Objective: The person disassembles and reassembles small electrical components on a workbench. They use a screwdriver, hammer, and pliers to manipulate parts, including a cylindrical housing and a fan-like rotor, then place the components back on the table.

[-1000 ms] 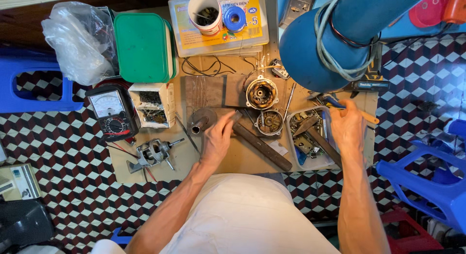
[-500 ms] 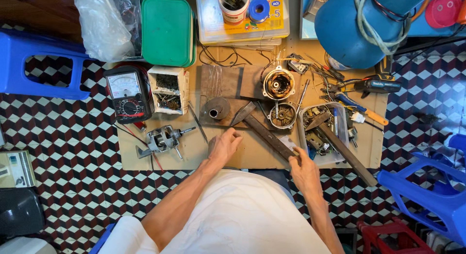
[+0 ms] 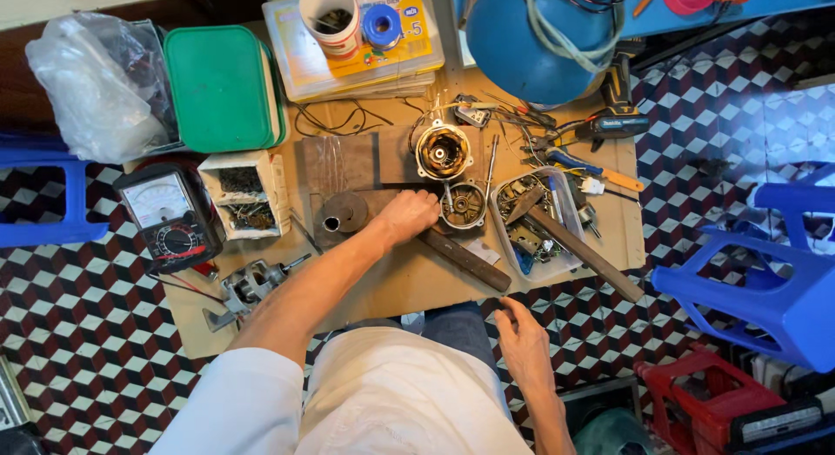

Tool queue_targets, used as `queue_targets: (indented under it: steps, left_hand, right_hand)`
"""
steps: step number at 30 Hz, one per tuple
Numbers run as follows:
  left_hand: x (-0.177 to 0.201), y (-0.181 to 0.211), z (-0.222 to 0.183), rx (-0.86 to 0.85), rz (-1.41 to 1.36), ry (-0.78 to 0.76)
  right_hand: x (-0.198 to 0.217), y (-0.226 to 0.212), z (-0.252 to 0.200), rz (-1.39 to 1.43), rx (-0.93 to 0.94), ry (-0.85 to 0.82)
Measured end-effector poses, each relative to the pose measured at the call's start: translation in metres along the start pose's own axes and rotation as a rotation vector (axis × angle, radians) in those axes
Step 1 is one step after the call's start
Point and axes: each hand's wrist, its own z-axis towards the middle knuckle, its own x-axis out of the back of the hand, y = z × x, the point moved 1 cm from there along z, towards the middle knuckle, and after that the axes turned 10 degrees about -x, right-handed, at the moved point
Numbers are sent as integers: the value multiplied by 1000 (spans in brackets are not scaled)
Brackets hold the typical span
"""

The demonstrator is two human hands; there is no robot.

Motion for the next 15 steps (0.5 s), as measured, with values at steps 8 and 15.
queue_targets:
  steps: [8,15]
  left_hand:
    - [21,-10,-10,-154,64,-1]
    - [41,7,-14,-101,194,-120]
  right_hand:
    - [46,2,26,117,48,238]
    - [71,-10,121,-441,497,494]
